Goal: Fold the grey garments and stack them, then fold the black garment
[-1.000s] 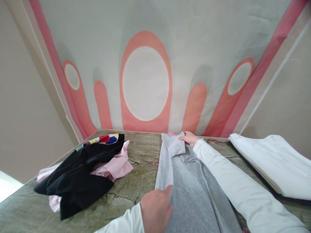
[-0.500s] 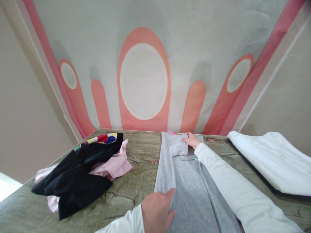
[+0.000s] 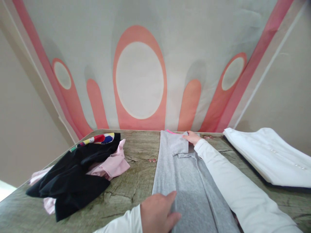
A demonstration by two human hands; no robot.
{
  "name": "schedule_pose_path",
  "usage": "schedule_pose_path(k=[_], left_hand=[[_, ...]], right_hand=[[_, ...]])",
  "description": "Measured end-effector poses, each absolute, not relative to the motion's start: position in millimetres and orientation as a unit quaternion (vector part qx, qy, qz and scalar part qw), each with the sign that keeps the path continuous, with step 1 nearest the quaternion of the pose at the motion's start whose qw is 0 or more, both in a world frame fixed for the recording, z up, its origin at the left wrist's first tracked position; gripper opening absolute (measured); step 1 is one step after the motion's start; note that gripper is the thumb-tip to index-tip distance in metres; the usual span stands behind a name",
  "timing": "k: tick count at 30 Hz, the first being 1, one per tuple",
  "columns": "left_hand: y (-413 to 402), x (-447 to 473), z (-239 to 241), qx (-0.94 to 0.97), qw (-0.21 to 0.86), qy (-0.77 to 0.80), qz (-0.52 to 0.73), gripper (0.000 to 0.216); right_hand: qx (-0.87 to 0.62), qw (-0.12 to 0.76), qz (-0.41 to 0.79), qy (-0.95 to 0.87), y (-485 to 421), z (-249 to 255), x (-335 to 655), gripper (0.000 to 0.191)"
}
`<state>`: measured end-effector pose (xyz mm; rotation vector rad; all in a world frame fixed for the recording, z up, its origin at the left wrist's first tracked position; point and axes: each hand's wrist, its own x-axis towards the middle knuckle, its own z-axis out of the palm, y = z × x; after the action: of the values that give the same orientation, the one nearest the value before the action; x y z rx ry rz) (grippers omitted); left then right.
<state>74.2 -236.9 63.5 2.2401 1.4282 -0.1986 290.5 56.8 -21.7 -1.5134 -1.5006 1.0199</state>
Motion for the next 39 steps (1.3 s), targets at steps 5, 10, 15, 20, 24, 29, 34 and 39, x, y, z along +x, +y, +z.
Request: schedule_pose_path(k=[5,10,15,20,24,29,34,39], left_hand=[[-227.2,69.0,66.8,0.837,0.229,0.496,-0.005,0.039],[-147.9,50.7,49.5,0.868,0.150,0.453,0.135,0.030],[-39.4,49.8,14.7,0.840,0.036,0.523,0.139,0.035],[13.2,60.7,-3.9,0.829,0.009,0.544,0.129,0.044],[23.1,63.7,-16.1,0.837,-0.005,0.539,0.092,0.051],[26.0,63.4,-27.3,0.836,-0.015,0.542,0.087,0.056],[37.5,62.5,-19.5,0.826,0.014,0.552,0.111,0.055],[63.6,60.9,-9.4,0.801,0.006,0.576,0.162,0.032]], right_hand=[[-0.562,0.333,0.469,-0.594,40.2,-7.6,293.5,0.027],[-0.532,0.327,0.468,-0.626,14.0,-3.8,297.7,0.059],[-0.462,0.365,0.273,-0.761,-7.2,-5.3,292.4,0.052],[-0.476,0.337,0.216,-0.783,-17.3,5.2,290.1,0.033],[-0.498,0.321,0.218,-0.776,-20.3,0.6,297.1,0.037],[-0.539,0.302,0.292,-0.730,-11.8,-17.8,305.8,0.039],[-0.593,0.326,0.341,-0.653,10.9,-19.8,310.9,0.036],[-0.621,0.357,0.258,-0.648,26.4,-22.5,316.1,0.023]])
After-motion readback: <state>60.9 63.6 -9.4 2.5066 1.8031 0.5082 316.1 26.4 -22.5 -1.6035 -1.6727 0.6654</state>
